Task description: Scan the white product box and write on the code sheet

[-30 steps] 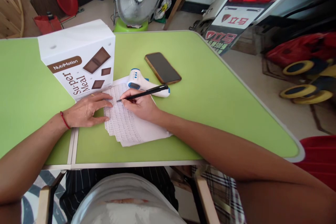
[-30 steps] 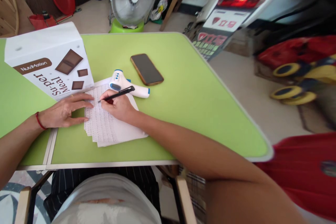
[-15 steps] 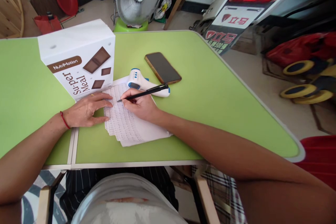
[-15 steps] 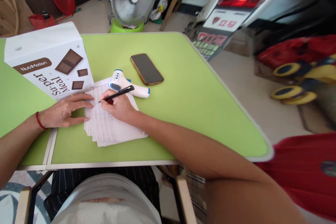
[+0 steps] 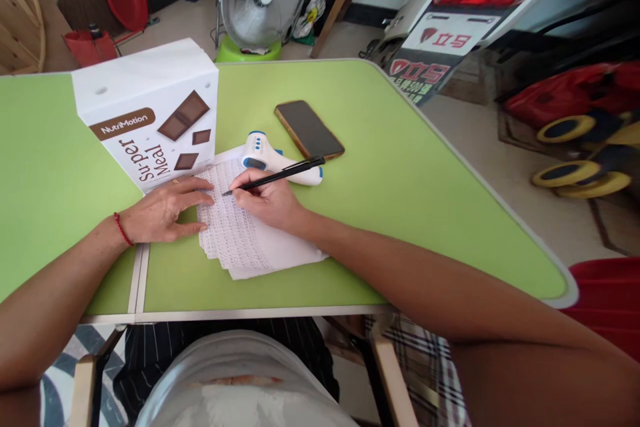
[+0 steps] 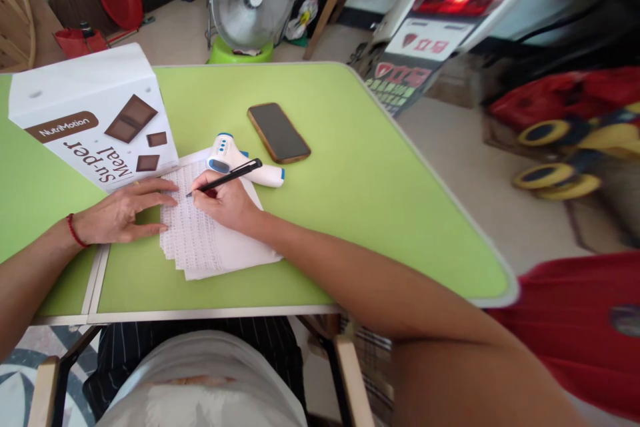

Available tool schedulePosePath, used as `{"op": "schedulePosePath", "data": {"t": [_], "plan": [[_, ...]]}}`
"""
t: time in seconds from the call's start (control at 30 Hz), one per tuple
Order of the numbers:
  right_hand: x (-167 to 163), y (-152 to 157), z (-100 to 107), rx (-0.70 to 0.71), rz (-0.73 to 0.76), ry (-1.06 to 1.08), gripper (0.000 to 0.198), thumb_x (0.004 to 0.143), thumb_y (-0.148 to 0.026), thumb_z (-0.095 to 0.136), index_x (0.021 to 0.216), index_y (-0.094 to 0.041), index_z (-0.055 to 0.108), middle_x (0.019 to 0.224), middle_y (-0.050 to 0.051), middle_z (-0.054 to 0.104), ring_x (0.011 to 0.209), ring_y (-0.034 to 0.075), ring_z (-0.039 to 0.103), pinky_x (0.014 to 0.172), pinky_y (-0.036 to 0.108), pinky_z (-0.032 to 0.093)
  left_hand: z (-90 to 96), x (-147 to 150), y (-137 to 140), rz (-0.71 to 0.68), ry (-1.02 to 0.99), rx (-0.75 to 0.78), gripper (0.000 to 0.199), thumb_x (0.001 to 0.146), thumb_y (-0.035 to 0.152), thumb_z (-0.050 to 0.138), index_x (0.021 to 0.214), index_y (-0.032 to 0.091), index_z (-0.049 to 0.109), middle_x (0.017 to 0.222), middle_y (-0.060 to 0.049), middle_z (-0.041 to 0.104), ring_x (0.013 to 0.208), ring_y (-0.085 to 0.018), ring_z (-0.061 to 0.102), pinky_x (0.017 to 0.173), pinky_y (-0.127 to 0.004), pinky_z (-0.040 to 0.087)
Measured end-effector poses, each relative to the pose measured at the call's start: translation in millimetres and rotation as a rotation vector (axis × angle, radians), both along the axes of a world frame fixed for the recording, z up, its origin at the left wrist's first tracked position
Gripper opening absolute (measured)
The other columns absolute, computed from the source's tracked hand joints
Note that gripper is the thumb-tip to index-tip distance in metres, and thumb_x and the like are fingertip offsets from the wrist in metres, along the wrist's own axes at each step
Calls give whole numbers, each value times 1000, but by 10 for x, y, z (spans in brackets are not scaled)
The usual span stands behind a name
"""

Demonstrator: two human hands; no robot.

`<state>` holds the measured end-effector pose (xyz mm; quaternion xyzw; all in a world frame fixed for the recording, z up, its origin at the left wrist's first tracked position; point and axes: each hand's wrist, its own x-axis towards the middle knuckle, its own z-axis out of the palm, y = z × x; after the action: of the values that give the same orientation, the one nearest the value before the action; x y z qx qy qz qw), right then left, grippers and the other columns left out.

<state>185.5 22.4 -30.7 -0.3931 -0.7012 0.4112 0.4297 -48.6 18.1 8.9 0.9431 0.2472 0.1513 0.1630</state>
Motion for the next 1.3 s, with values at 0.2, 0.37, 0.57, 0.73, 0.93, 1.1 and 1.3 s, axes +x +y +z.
{"op": "schedulePosePath", "data": {"t": [0.2,0.37,0.57,0.73,0.93,1.1,1.3], "plan": [[-10,-12,8,21,17,-12,5,71,-25,56,74,-21,59,63,-3,56,53,10,44,52,26,38,12,6,-8,-4,-5,8,33,91,36,59,113,13,61,131,-18,55,121,-33,54,101,-49,47],[-8,-15,5,37,6,-9,5,69,-24,56,72,-21,58,62,-3,55,53,10,43,52,27,38,5,4,-6,-3,0,5,33,91,37,59,113,13,61,132,-18,55,121,-33,54,102,-49,47],[-9,-7,12,20,-5,-10,4,71,-23,54,71,-21,57,60,-4,52,53,10,42,51,26,38,10,0,-4,-1,2,10,32,91,37,59,113,13,61,131,-18,55,122,-32,54,102,-48,47],[-11,-1,8,13,-2,1,3,69,-23,55,71,-21,58,60,-4,53,52,9,42,52,25,38,10,5,-4,-6,0,10,33,91,36,59,113,12,61,131,-18,55,122,-32,54,102,-48,46],[-16,-7,16,-10,-9,15,3,68,-23,55,69,-21,57,59,-4,53,52,9,42,51,25,38,6,1,-4,-8,-5,9,33,91,36,58,113,12,61,131,-19,55,121,-33,54,101,-48,47],[-10,-5,16,-1,-13,31,3,69,-23,55,69,-20,56,59,-4,51,51,9,42,51,26,38,12,3,-2,-13,-4,21,33,91,36,59,113,12,61,131,-19,55,121,-33,54,102,-48,47],[-5,-7,0,22,-41,-17,2,69,-21,55,69,-20,56,59,-4,52,53,10,44,54,27,39,9,-1,-2,-6,-2,16,33,91,36,59,113,12,61,131,-19,55,120,-33,54,101,-48,47]]}}
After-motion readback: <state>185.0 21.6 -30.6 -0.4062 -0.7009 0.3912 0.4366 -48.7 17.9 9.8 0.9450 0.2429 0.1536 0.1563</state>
